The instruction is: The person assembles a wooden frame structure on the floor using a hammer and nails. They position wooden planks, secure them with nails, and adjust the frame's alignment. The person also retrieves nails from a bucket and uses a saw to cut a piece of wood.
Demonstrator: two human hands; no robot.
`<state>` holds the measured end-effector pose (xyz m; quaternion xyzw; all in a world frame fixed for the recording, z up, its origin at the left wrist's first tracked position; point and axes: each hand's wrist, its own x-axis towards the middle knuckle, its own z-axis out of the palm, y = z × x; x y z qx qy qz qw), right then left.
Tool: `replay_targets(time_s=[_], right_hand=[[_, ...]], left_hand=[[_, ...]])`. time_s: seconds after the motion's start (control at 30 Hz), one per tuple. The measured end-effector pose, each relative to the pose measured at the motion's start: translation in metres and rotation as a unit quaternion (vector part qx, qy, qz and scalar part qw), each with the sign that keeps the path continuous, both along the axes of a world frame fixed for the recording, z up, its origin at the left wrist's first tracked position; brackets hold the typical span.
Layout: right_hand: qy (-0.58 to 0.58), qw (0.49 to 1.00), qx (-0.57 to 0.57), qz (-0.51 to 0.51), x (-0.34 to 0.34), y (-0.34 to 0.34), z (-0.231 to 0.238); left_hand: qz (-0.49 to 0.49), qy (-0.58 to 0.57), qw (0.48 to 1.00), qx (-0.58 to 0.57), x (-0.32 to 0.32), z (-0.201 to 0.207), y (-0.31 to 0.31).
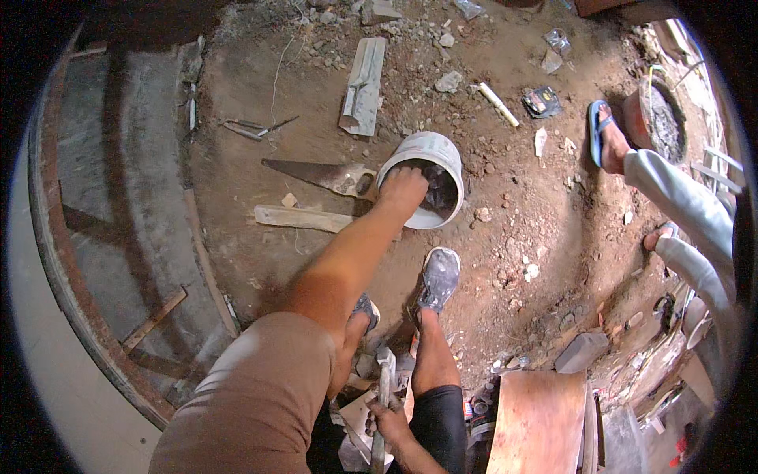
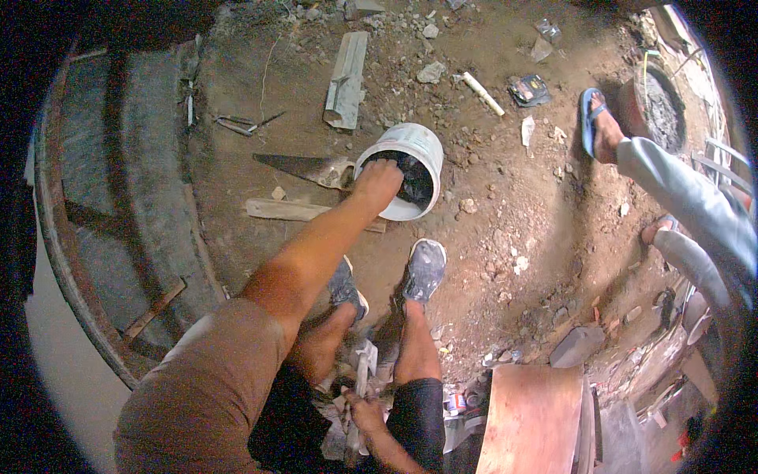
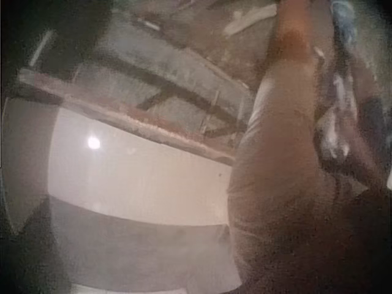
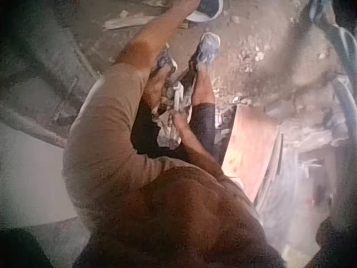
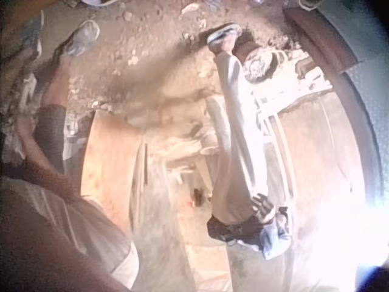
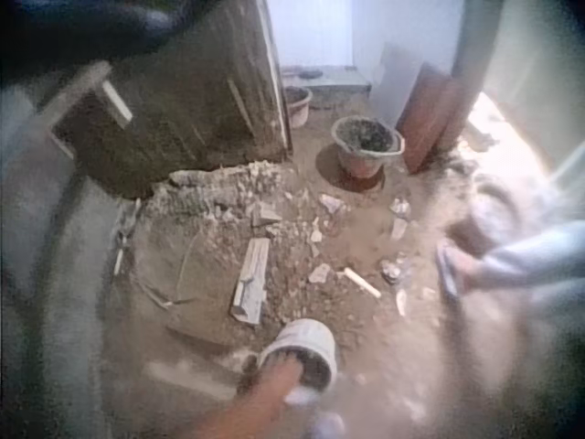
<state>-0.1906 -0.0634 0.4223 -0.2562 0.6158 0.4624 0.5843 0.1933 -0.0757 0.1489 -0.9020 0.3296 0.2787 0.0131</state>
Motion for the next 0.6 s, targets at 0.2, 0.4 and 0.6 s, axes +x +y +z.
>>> replay_targets(time_s=[0.2,0.4,0.6], right_hand=[[-0.022,0.997,0.052,-0.057,0.016,-0.004,0.005],[0.014,0.998,0.003,-0.069,0.022,-0.017,0.0],[0.007,0.998,0.005,-0.063,0.02,-0.025,-0.003]], left_hand=[[-0.022,0.041,0.999,0.012,0.013,-0.042,0.012],[-0.018,0.037,0.999,0.013,0.009,-0.011,0.011],[0.284,0.076,0.956,-0.019,0.001,0.058,-0.001]])
